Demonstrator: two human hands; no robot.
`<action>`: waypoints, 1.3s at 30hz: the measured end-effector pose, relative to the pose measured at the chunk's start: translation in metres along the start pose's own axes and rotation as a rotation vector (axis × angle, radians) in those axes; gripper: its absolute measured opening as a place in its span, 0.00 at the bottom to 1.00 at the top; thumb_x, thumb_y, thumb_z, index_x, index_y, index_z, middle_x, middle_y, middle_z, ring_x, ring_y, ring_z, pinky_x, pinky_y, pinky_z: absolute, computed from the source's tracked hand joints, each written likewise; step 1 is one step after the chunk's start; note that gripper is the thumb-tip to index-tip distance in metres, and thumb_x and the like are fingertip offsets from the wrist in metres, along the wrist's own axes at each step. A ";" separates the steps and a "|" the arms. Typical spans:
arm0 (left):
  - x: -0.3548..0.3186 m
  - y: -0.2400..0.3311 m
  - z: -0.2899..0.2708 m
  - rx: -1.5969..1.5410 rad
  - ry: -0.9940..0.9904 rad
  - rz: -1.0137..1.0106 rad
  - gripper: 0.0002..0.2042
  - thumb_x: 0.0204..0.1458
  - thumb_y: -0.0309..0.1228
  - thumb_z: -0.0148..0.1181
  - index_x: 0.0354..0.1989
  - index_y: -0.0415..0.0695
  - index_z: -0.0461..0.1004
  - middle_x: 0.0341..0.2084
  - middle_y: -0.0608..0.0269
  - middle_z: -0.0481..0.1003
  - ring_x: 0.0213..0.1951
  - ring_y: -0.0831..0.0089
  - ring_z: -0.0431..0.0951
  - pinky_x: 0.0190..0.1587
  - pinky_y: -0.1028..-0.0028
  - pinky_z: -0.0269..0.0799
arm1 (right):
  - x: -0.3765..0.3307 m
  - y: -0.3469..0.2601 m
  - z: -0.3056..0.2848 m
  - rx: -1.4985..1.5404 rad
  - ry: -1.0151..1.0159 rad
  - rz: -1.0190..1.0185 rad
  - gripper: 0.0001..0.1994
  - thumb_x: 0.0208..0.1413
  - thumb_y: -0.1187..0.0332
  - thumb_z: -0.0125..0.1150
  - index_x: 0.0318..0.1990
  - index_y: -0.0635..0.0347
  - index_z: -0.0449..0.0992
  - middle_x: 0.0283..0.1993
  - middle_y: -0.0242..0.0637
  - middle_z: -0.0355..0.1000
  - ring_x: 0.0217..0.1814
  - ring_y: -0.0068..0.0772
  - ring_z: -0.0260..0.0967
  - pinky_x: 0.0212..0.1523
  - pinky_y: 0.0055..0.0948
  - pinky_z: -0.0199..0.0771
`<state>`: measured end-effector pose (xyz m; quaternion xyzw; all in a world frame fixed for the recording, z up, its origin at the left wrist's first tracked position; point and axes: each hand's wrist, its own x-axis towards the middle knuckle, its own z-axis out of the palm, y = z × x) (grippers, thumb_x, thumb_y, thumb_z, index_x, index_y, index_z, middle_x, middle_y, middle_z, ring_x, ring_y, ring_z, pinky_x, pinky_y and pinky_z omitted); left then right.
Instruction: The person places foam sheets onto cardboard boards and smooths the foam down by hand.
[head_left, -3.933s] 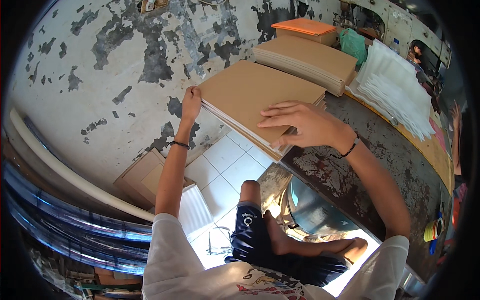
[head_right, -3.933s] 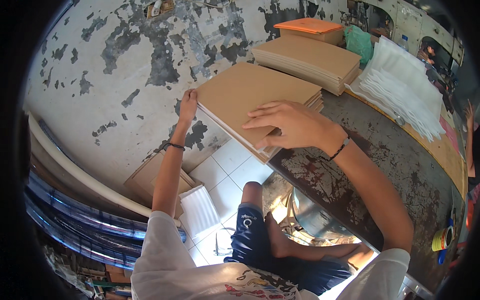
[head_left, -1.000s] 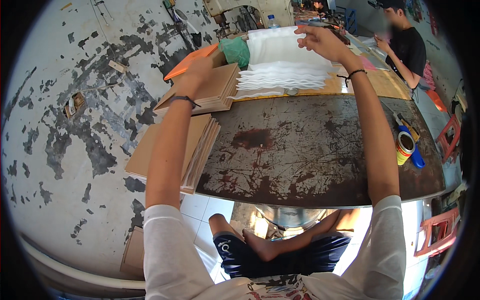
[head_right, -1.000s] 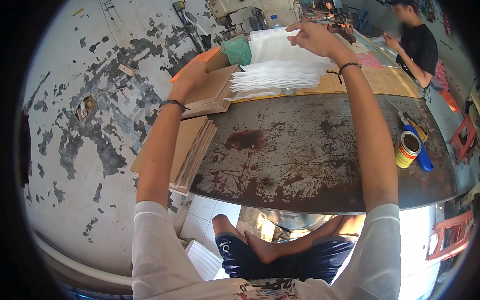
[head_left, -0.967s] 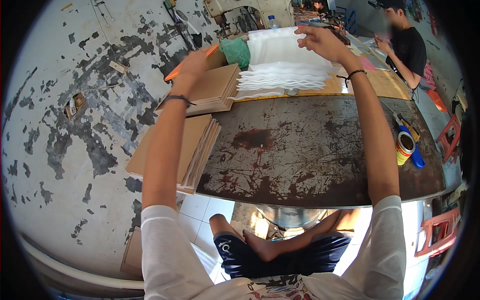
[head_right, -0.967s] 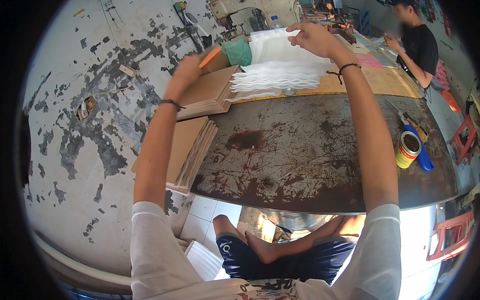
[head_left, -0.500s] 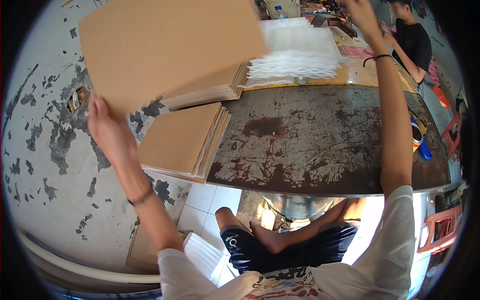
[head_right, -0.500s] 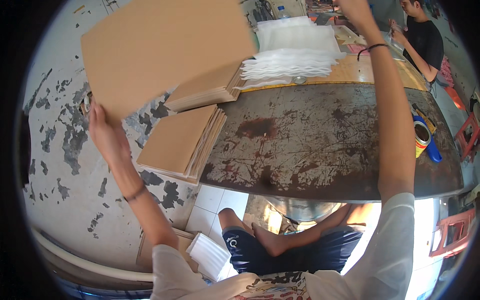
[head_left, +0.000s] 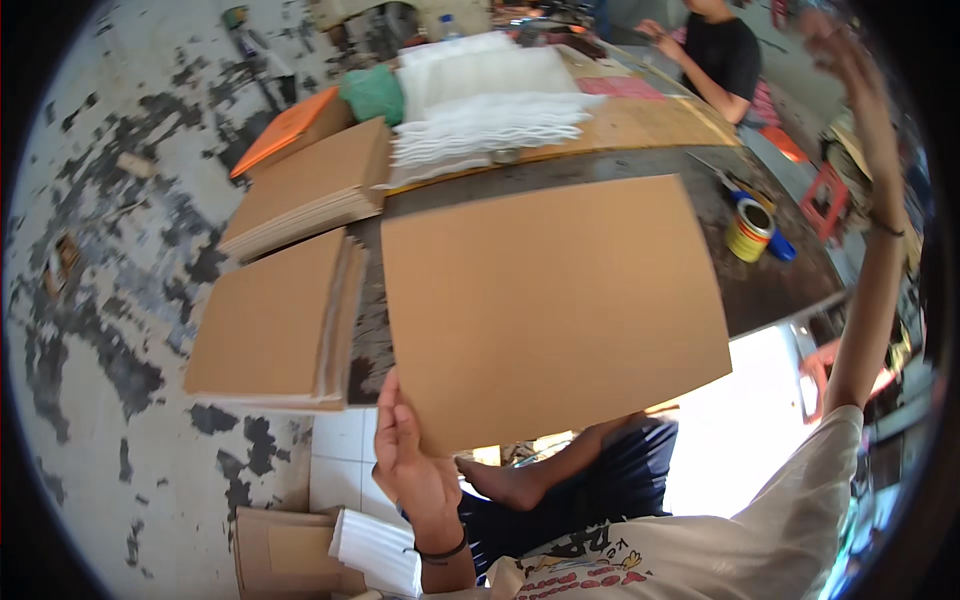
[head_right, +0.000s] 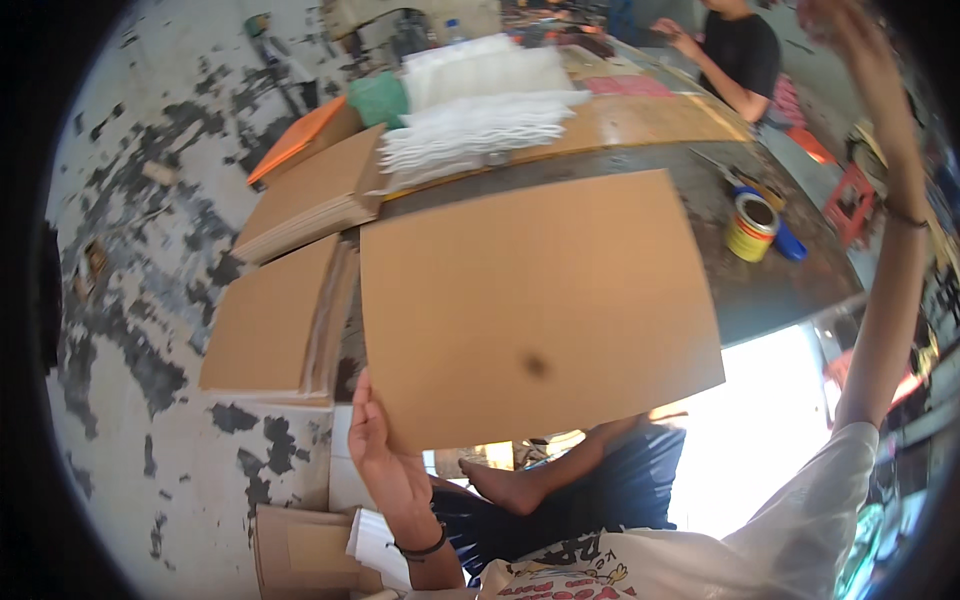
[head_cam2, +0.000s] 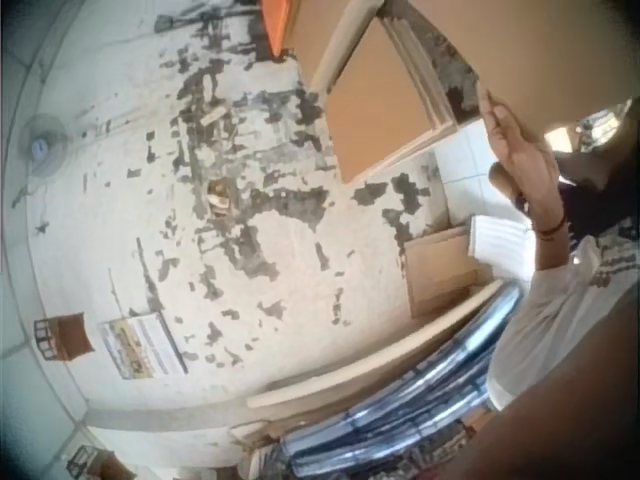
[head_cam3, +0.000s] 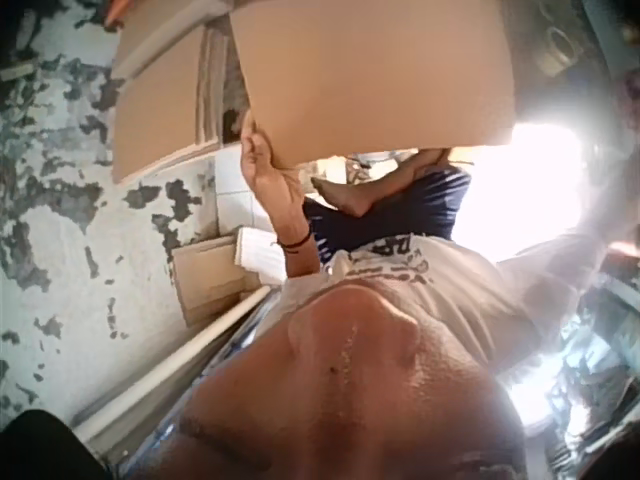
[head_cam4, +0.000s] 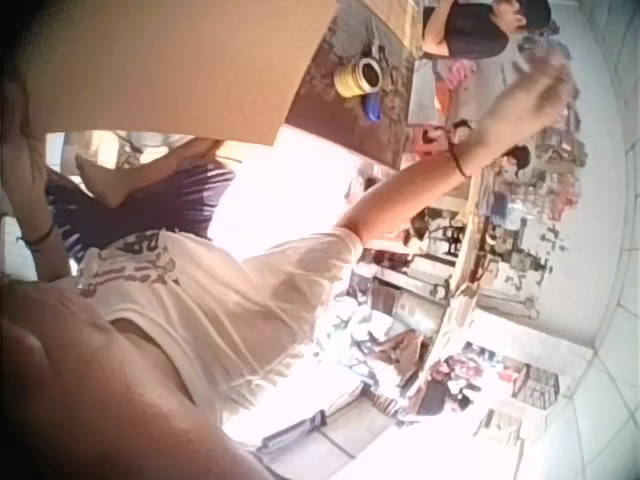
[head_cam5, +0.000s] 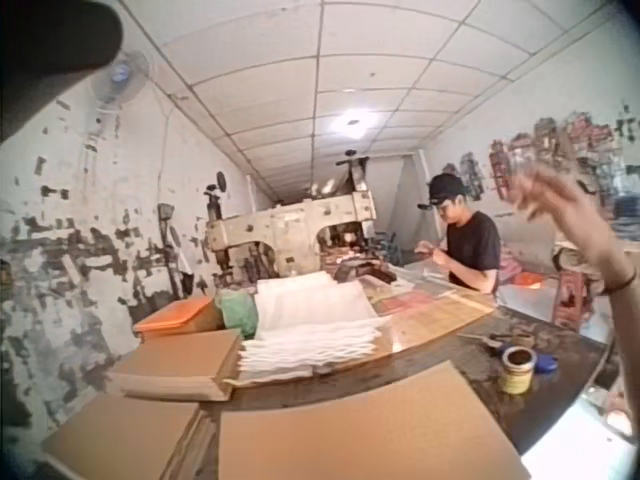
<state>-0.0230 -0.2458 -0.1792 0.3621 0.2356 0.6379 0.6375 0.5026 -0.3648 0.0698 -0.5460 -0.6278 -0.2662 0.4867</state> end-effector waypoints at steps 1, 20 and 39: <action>-0.004 -0.001 -0.003 0.021 -0.002 -0.017 0.23 0.71 0.29 0.46 0.71 0.31 0.56 0.67 0.46 0.65 0.64 0.63 0.72 0.63 0.67 0.73 | -0.029 0.009 0.007 -0.051 -0.073 0.117 0.19 0.69 0.58 0.56 0.59 0.61 0.75 0.53 0.41 0.77 0.50 0.33 0.73 0.51 0.33 0.73; 0.010 0.009 -0.003 1.559 -0.779 0.669 0.30 0.47 0.61 0.65 0.50 0.52 0.83 0.62 0.58 0.74 0.67 0.47 0.67 0.68 0.43 0.58 | -0.149 -0.015 0.063 -0.383 -0.682 0.221 0.34 0.73 0.43 0.34 0.53 0.69 0.78 0.68 0.49 0.65 0.71 0.52 0.59 0.71 0.44 0.62; 0.096 0.005 0.040 1.531 -0.831 0.331 0.31 0.51 0.46 0.71 0.62 0.48 0.73 0.61 0.49 0.69 0.66 0.49 0.64 0.64 0.54 0.61 | -0.079 -0.028 0.043 -0.153 -0.342 0.359 0.36 0.75 0.43 0.28 0.59 0.68 0.73 0.47 0.40 0.80 0.58 0.36 0.72 0.64 0.37 0.67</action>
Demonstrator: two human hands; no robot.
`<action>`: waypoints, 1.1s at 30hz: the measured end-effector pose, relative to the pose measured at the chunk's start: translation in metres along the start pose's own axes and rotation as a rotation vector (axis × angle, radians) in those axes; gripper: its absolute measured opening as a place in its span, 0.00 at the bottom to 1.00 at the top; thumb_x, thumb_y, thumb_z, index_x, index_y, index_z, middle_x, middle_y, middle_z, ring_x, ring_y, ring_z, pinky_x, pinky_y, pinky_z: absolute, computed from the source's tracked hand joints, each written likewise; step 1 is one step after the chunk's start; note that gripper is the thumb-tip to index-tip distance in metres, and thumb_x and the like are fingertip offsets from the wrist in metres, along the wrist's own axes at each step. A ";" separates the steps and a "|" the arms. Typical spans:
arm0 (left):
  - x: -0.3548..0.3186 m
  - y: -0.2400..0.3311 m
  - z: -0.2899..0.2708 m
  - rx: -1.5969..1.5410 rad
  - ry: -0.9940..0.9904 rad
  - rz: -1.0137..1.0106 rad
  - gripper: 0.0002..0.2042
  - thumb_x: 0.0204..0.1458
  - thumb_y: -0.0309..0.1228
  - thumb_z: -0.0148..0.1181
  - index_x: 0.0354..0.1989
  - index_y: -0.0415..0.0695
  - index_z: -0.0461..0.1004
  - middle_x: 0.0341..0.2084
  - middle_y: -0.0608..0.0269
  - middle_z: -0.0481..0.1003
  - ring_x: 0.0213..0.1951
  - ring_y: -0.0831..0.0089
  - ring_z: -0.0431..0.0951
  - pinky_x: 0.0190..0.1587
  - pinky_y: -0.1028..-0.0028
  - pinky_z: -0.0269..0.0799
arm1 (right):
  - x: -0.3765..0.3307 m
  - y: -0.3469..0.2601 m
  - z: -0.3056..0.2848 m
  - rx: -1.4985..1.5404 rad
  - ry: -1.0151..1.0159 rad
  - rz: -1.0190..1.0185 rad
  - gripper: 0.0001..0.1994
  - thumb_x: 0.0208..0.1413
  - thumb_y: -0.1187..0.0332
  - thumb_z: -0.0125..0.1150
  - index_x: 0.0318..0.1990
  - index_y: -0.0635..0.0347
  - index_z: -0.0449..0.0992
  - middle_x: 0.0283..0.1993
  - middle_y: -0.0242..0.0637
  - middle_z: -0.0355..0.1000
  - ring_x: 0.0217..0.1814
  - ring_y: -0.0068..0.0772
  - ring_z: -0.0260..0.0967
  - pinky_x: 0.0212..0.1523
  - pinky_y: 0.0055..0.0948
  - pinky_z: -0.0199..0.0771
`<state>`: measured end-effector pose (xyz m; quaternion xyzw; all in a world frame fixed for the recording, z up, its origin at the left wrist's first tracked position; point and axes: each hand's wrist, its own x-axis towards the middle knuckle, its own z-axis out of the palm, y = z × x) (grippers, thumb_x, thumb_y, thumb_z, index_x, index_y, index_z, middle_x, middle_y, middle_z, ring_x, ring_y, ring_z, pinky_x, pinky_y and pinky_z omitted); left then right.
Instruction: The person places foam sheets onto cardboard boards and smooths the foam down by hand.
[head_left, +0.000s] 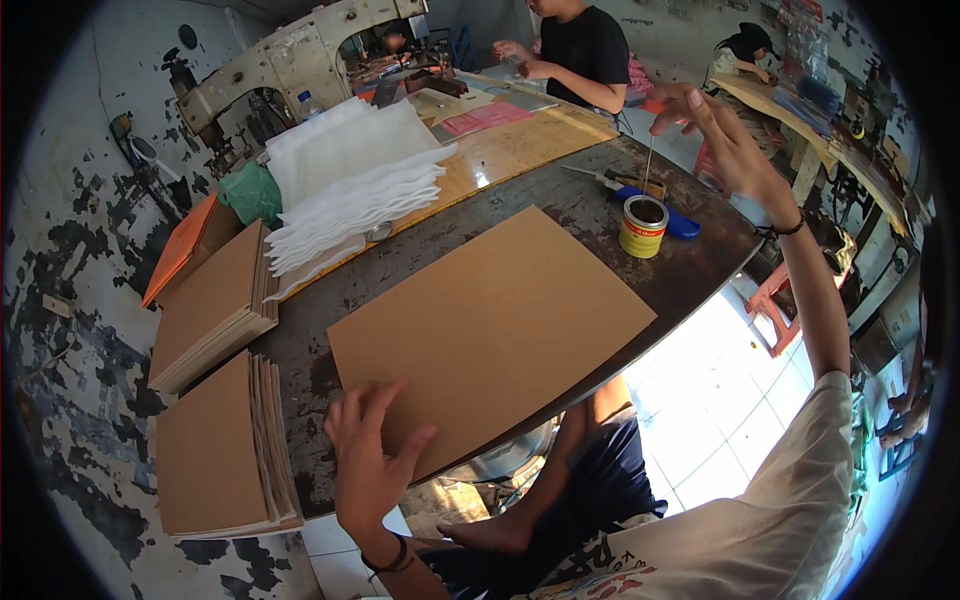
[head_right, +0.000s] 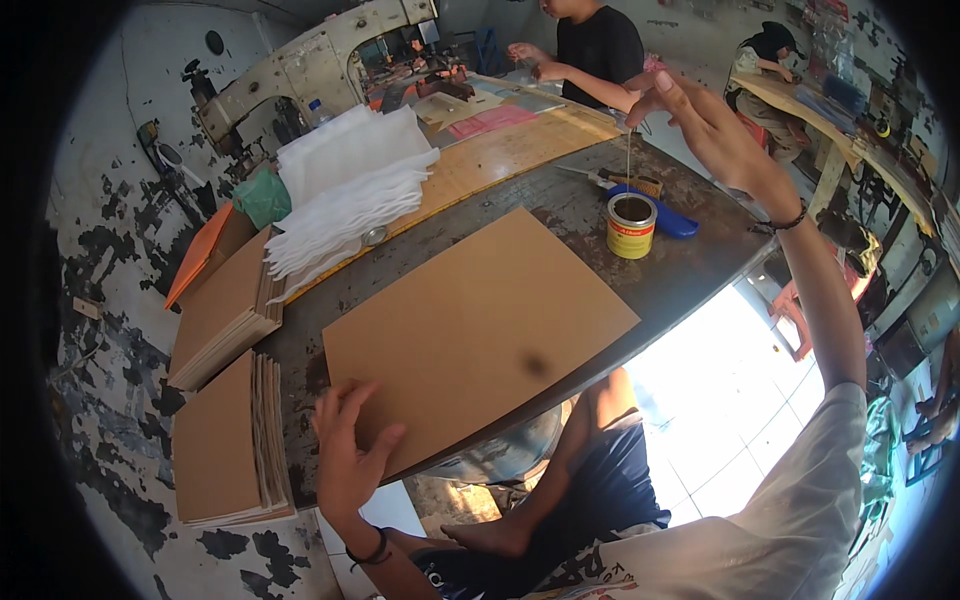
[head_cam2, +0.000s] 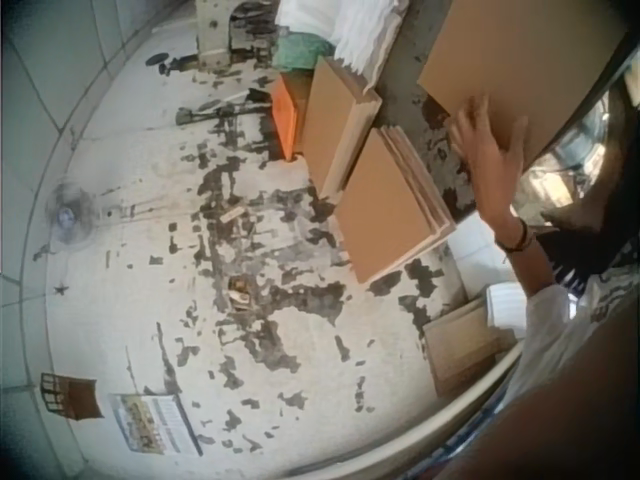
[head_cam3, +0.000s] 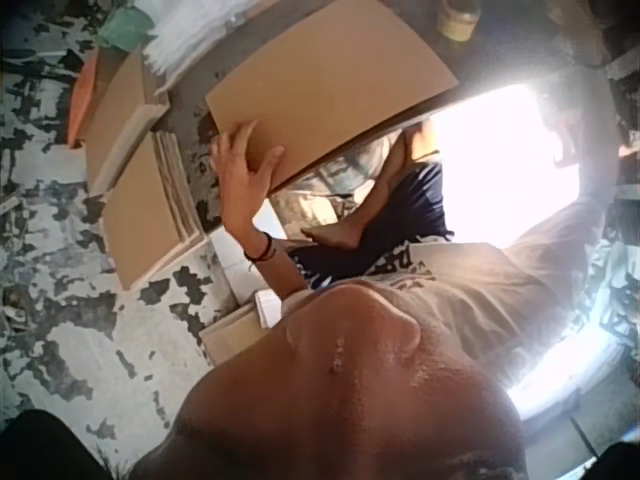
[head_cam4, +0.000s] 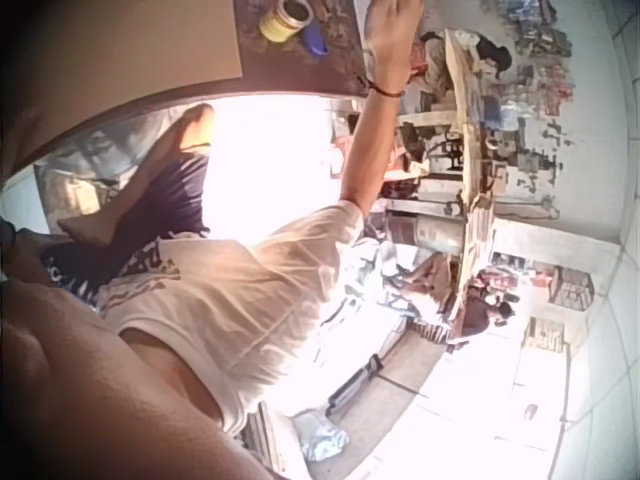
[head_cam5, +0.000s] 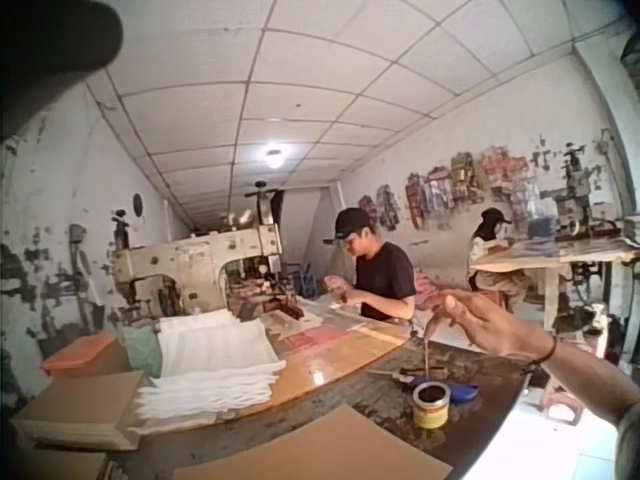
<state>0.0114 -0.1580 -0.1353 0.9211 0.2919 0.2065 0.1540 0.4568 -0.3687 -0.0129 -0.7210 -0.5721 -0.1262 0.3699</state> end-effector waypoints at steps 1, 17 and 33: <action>0.001 -0.003 0.004 -0.013 0.004 0.012 0.31 0.51 0.46 0.71 0.62 0.48 0.73 0.61 0.49 0.69 0.66 0.49 0.64 0.64 0.54 0.61 | 0.001 -0.006 -0.008 0.007 0.026 0.018 0.36 0.75 0.42 0.28 0.59 0.68 0.74 0.47 0.40 0.80 0.57 0.36 0.73 0.63 0.36 0.68; 0.001 -0.024 -0.001 -0.165 -0.001 -0.026 0.28 0.59 0.39 0.65 0.66 0.43 0.68 0.70 0.42 0.60 0.74 0.44 0.54 0.73 0.55 0.51 | 0.050 -0.023 -0.067 -0.091 0.209 -0.112 0.40 0.73 0.37 0.23 0.58 0.60 0.77 0.49 0.38 0.77 0.56 0.32 0.72 0.60 0.39 0.69; 0.002 -0.041 0.002 -0.208 0.209 0.025 0.19 0.59 0.35 0.65 0.52 0.32 0.77 0.58 0.44 0.73 0.63 0.46 0.71 0.64 0.59 0.68 | 0.084 -0.190 0.138 0.320 -0.147 -0.450 0.41 0.74 0.42 0.23 0.39 0.68 0.80 0.55 0.42 0.77 0.54 0.36 0.70 0.59 0.37 0.66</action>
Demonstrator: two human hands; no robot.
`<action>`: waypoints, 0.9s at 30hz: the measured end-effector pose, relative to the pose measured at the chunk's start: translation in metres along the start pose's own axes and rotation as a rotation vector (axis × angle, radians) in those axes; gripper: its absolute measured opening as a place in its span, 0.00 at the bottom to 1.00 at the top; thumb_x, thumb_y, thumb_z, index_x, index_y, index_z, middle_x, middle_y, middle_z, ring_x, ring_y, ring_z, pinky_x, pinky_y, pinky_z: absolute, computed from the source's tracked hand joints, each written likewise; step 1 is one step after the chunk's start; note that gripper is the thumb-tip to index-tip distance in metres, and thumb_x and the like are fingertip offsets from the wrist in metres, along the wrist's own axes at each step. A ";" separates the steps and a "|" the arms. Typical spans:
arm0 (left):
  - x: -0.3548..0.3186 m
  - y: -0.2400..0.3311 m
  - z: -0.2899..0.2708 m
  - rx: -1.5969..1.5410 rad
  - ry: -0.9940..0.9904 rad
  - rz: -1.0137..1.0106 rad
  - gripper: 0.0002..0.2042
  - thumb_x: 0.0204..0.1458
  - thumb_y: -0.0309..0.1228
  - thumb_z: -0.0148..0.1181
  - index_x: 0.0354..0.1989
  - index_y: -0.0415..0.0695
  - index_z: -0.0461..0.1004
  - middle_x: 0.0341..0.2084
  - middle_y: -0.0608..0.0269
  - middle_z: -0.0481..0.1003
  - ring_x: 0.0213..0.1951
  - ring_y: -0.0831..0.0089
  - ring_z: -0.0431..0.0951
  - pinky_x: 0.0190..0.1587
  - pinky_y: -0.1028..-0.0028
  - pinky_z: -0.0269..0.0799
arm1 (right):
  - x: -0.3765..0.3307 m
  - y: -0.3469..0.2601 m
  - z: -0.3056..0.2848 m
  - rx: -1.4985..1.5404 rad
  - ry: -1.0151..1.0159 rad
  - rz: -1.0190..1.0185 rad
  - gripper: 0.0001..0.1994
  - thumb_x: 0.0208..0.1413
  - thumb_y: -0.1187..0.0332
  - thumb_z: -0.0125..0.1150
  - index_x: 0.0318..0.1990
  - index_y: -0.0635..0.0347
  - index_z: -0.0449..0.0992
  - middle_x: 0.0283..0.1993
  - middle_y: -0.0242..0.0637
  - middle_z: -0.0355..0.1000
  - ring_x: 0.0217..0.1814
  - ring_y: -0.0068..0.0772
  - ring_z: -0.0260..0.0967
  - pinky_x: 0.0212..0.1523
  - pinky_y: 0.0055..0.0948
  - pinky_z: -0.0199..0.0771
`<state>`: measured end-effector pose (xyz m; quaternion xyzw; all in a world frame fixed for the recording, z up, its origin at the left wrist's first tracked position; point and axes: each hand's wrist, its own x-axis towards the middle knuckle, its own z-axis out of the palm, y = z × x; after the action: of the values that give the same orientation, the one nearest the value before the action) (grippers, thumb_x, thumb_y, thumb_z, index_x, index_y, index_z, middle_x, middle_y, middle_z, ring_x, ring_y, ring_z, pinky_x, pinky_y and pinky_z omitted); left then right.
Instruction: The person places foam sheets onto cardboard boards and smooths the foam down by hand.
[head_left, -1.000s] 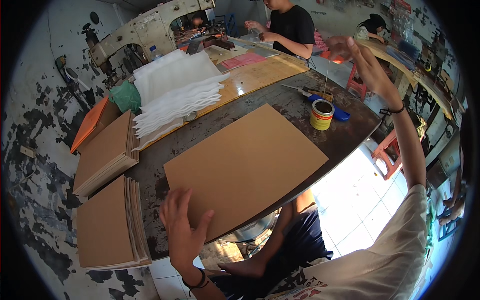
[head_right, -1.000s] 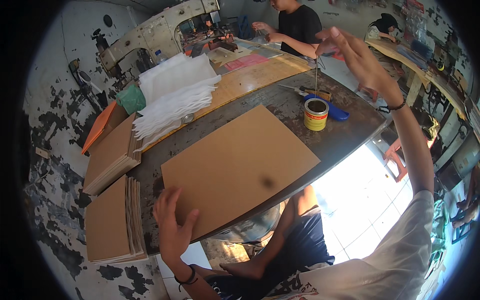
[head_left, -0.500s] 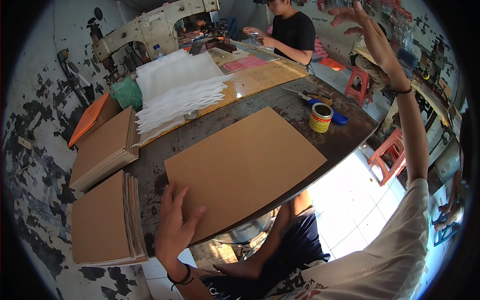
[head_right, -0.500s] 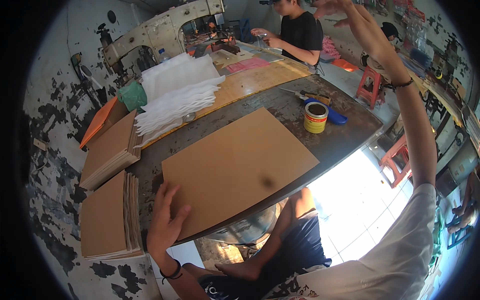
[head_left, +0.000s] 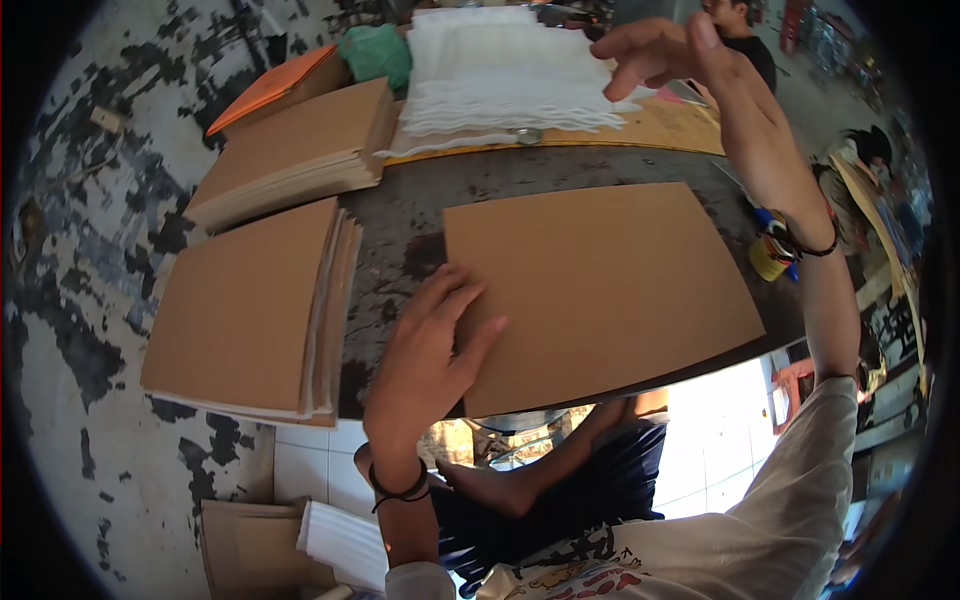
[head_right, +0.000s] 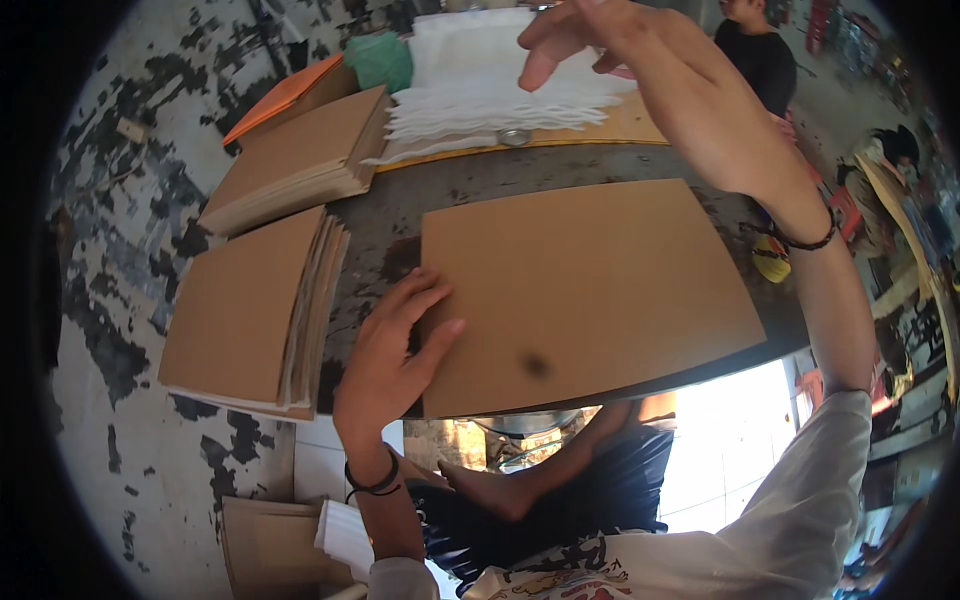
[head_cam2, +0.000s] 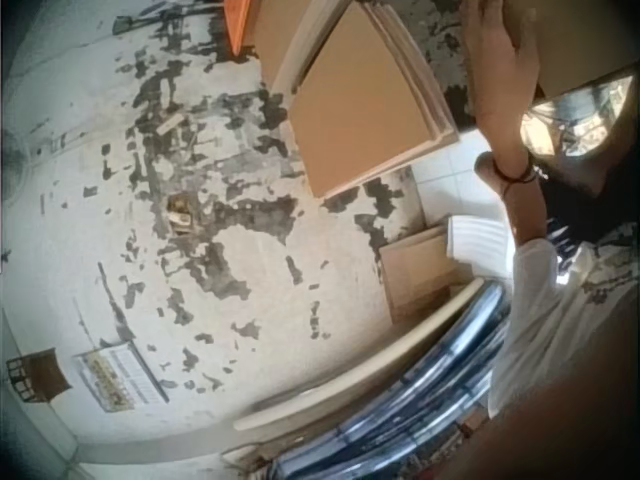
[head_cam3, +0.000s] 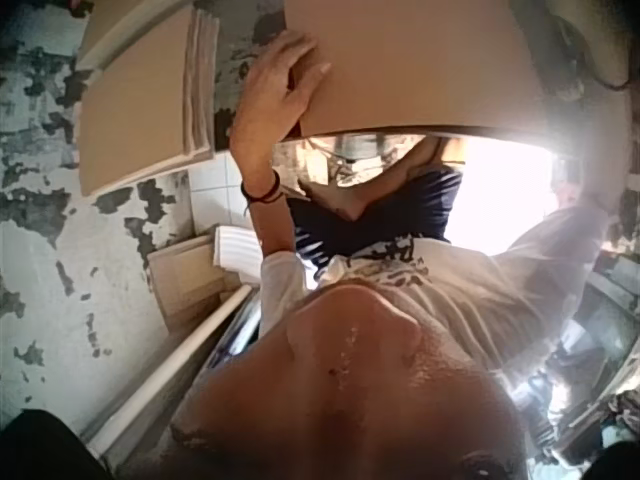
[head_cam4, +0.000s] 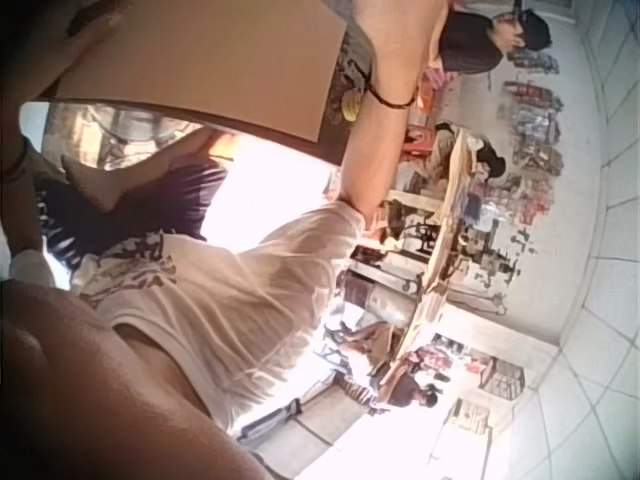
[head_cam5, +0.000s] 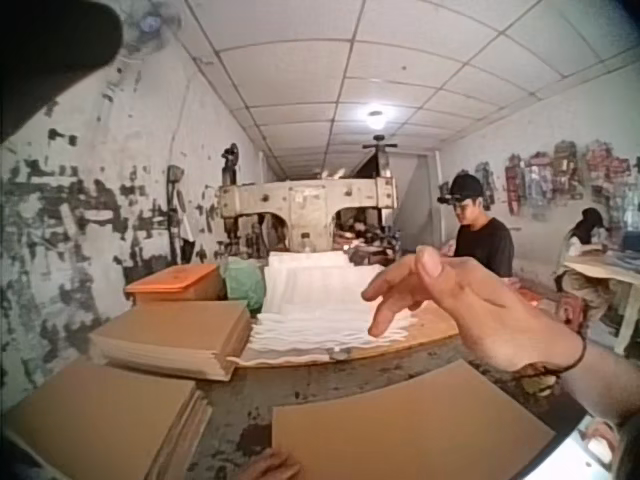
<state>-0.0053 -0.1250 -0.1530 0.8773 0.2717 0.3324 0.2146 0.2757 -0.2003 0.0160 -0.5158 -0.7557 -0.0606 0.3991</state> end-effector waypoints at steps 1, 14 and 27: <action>0.000 0.001 -0.002 0.007 0.010 -0.021 0.19 0.59 0.35 0.65 0.52 0.32 0.77 0.58 0.44 0.73 0.63 0.46 0.71 0.64 0.59 0.68 | 0.008 -0.004 0.011 0.063 -0.027 0.057 0.40 0.75 0.42 0.23 0.40 0.68 0.80 0.54 0.41 0.77 0.54 0.35 0.70 0.58 0.36 0.65; -0.004 -0.008 -0.006 -0.144 0.038 -0.010 0.13 0.54 0.32 0.68 0.43 0.37 0.80 0.46 0.52 0.77 0.54 0.51 0.76 0.58 0.59 0.71 | 0.011 0.034 0.142 0.108 -0.462 0.098 0.30 0.76 0.50 0.34 0.48 0.69 0.78 0.50 0.45 0.77 0.57 0.44 0.72 0.61 0.39 0.68; 0.000 -0.007 -0.008 -0.150 0.002 -0.002 0.13 0.50 0.30 0.71 0.43 0.40 0.80 0.44 0.55 0.77 0.53 0.54 0.75 0.57 0.61 0.70 | -0.022 0.035 0.103 -0.111 -0.354 -0.039 0.26 0.74 0.53 0.42 0.39 0.65 0.82 0.53 0.46 0.74 0.56 0.53 0.71 0.60 0.44 0.69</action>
<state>-0.0135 -0.1179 -0.1519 0.8580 0.2474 0.3525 0.2799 0.2527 -0.1484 -0.0794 -0.5247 -0.8196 -0.0181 0.2294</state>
